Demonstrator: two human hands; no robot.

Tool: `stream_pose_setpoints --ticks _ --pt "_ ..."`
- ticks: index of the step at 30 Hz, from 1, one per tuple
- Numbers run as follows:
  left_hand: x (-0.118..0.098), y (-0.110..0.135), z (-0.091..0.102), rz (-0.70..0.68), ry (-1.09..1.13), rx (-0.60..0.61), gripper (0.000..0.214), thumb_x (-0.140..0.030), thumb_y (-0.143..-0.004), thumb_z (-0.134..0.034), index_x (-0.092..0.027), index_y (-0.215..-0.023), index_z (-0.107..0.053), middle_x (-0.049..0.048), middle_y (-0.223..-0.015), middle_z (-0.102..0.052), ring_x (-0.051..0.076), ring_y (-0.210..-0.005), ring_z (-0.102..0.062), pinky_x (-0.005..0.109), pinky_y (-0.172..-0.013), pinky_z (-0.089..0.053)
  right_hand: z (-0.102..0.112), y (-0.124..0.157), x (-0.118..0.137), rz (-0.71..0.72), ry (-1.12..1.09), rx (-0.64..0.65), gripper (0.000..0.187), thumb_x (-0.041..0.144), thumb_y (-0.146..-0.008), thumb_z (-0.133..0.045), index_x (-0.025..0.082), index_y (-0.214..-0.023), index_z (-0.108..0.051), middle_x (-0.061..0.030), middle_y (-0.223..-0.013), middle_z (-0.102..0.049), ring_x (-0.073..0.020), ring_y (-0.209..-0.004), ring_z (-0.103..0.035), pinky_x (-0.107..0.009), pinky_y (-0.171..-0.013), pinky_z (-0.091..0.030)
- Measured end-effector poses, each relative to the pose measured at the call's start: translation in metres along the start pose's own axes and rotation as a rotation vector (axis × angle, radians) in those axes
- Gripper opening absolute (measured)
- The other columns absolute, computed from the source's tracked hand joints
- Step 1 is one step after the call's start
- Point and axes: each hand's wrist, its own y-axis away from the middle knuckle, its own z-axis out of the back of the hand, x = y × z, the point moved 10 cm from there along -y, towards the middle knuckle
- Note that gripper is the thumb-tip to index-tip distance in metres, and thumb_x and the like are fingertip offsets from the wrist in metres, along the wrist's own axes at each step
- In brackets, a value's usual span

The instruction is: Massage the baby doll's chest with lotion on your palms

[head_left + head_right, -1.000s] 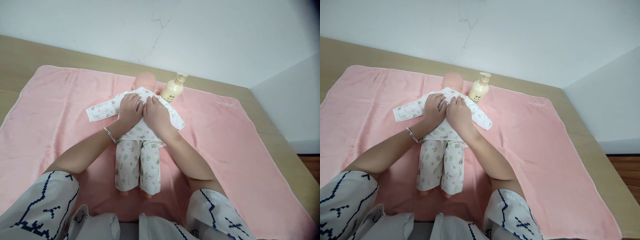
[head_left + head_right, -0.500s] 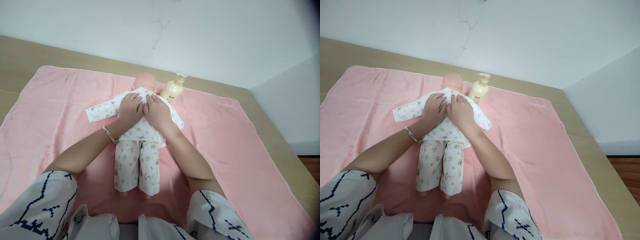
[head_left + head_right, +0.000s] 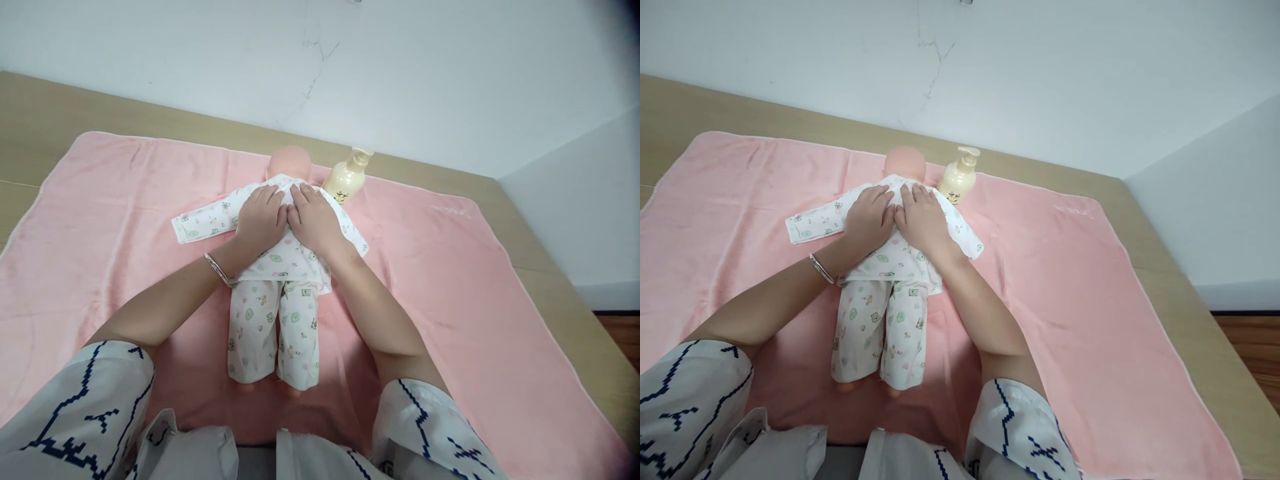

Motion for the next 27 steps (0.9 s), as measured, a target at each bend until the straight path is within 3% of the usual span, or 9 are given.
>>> stream_pose_setpoints --ticks 3,6,9,12,17,22,27 --pt "-0.003 0.004 0.007 0.018 -0.044 -0.036 0.033 -0.031 -0.097 -0.034 -0.017 -0.100 -0.064 0.0142 -0.115 -0.067 0.029 -0.110 -0.059 0.047 -0.095 -0.050 0.009 0.009 0.008 -0.065 0.051 -0.046 0.050 0.028 -0.099 -0.028 0.004 -0.138 -0.050 -0.0238 -0.136 -0.058 -0.0346 -0.129 -0.053 -0.048 -0.104 -0.045" --pt "-0.001 0.007 0.010 0.064 -0.058 -0.057 0.030 -0.033 -0.097 -0.037 -0.019 -0.099 -0.064 0.0126 -0.113 -0.067 0.028 -0.107 -0.059 0.044 -0.089 -0.051 0.011 0.013 0.007 -0.129 0.057 -0.054 0.051 0.028 -0.099 -0.027 0.005 -0.137 -0.051 -0.0234 -0.134 -0.060 -0.0346 -0.126 -0.057 -0.047 -0.097 -0.051" --pt "0.004 0.006 0.007 0.105 -0.025 -0.049 0.032 -0.033 -0.097 -0.038 -0.018 -0.109 -0.063 0.0132 -0.121 -0.065 0.030 -0.114 -0.057 0.046 -0.094 -0.050 0.007 0.008 0.002 -0.115 0.010 -0.051 0.052 0.029 -0.098 -0.031 0.005 -0.140 -0.048 -0.0223 -0.141 -0.056 -0.0342 -0.133 -0.051 -0.048 -0.106 -0.045" --pt "0.007 0.003 0.001 0.074 0.038 -0.035 0.038 -0.034 -0.097 -0.037 -0.017 -0.123 -0.059 0.0123 -0.133 -0.061 0.030 -0.127 -0.052 0.049 -0.109 -0.043 0.000 0.000 -0.004 -0.050 -0.048 -0.040 0.055 0.029 -0.096 -0.033 0.004 -0.145 -0.043 -0.0206 -0.150 -0.047 -0.0318 -0.143 -0.040 -0.050 -0.117 -0.032" --pt "0.013 -0.001 -0.011 0.048 0.098 0.020 0.044 -0.035 -0.097 -0.036 -0.016 -0.132 -0.054 0.0136 -0.144 -0.054 0.030 -0.138 -0.045 0.054 -0.120 -0.029 -0.010 -0.006 -0.010 0.013 -0.072 -0.003 0.058 0.029 -0.096 -0.031 0.007 -0.150 -0.035 -0.0184 -0.157 -0.036 -0.0292 -0.148 -0.030 -0.052 -0.121 -0.025" --pt "0.012 -0.001 -0.005 0.046 0.103 -0.033 0.037 -0.033 -0.094 -0.043 -0.016 -0.122 -0.061 0.0133 -0.133 -0.063 0.028 -0.130 -0.053 0.051 -0.116 -0.038 0.002 -0.004 -0.004 0.069 -0.015 -0.062 0.051 0.028 -0.096 -0.035 0.011 -0.142 -0.048 -0.0164 -0.149 -0.049 -0.0295 -0.139 -0.044 -0.045 -0.115 -0.035" --pt "0.007 0.004 0.006 0.031 0.047 -0.114 0.028 -0.031 -0.094 -0.043 -0.021 -0.102 -0.068 0.0081 -0.115 -0.072 0.025 -0.114 -0.062 0.047 -0.105 -0.049 0.013 0.005 0.004 -0.005 0.084 -0.081 0.040 0.029 -0.098 -0.031 0.016 -0.117 -0.064 -0.0145 -0.123 -0.068 -0.0303 -0.112 -0.063 -0.041 -0.089 -0.050"
